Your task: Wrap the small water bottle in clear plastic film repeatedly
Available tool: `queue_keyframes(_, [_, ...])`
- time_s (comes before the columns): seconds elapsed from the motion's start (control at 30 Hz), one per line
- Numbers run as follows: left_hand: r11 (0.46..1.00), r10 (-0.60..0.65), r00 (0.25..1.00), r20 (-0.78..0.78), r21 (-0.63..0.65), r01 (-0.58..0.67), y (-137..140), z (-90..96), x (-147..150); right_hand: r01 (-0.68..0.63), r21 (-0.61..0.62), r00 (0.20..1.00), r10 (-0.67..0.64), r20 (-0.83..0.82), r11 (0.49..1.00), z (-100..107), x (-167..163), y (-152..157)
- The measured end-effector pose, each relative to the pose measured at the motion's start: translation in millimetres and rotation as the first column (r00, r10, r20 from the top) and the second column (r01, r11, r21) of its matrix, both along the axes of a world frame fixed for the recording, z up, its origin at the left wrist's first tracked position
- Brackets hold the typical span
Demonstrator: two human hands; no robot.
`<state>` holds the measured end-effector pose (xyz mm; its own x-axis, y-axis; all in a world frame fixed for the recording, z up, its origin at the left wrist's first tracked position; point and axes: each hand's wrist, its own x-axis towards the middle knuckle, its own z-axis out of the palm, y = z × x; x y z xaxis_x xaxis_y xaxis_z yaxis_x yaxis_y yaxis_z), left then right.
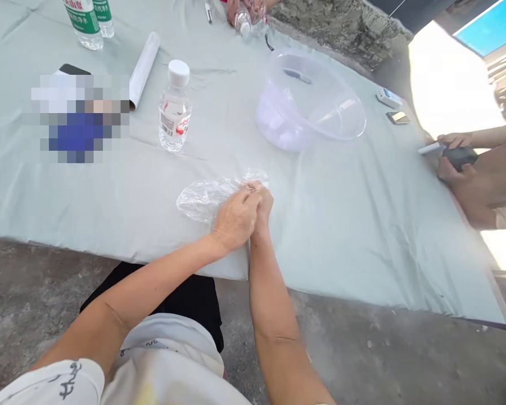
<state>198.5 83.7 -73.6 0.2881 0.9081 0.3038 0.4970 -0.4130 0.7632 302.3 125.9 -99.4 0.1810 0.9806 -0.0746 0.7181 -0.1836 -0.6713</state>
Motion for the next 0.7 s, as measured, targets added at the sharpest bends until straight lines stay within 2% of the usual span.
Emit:
queue_keyframes(0.07, [0.996, 0.094, 0.974, -0.205, 0.010, -0.094, 13.4, -16.7, -13.4, 0.092, 0.036, 0.994, -0.094, 0.048, 0.995, 2.2, 1.3, 1.8])
queue_keyframes(0.13, [0.994, 0.112, 0.944, -0.310, 0.027, -0.109, 19.7, -25.4, -42.0, 0.154, 0.060, 0.986, -0.157, 0.057, 0.986, 4.3, 3.2, 3.3])
queue_keyframes(0.27, [0.995, 0.033, 0.865, -0.500, 0.095, 0.017, 16.3, -24.3, -105.3, 0.221, -0.002, 0.970, -0.220, -0.105, 0.975, 6.0, 15.2, 1.8])
queue_keyframes(0.33, [0.995, 0.019, 0.827, -0.562, 0.087, 0.037, 14.5, -20.7, -129.9, 0.266, -0.041, 0.948, -0.269, -0.167, 0.963, 7.1, 27.7, -1.4])
queue_keyframes(0.43, [0.999, 0.018, 0.799, -0.601, 0.043, 0.010, 18.2, -16.7, -156.0, 0.347, -0.057, 0.921, -0.352, -0.168, 0.936, 14.4, 49.8, -9.6])
queue_keyframes(0.53, [0.998, -0.026, 0.783, -0.621, 0.028, 0.055, 25.8, -14.9, -169.9, 0.445, 0.079, 0.887, -0.427, -0.176, 0.892, 31.0, 53.8, -24.1])
queue_keyframes(0.6, [0.993, -0.054, 0.772, -0.633, 0.043, 0.105, 29.5, -14.3, -172.8, 0.351, 0.193, 0.929, -0.315, -0.194, 0.916, 43.5, 34.5, -37.6])
queue_keyframes(0.63, [0.991, -0.066, 0.770, -0.635, 0.050, 0.127, 30.5, -14.2, -172.9, 0.220, 0.226, 0.966, -0.179, -0.187, 0.949, 48.5, 18.3, -44.5])
queue_keyframes(0.67, [0.988, -0.079, 0.771, -0.633, 0.055, 0.146, 31.0, -14.3, -172.6, 0.028, 0.236, 0.987, 0.011, -0.163, 0.971, 52.2, -0.9, -50.6])
queue_keyframes(0.7, [0.985, -0.092, 0.773, -0.627, 0.056, 0.162, 30.9, -14.7, -172.2, -0.189, 0.234, 0.967, 0.221, -0.122, 0.954, 54.0, -21.4, -55.0])
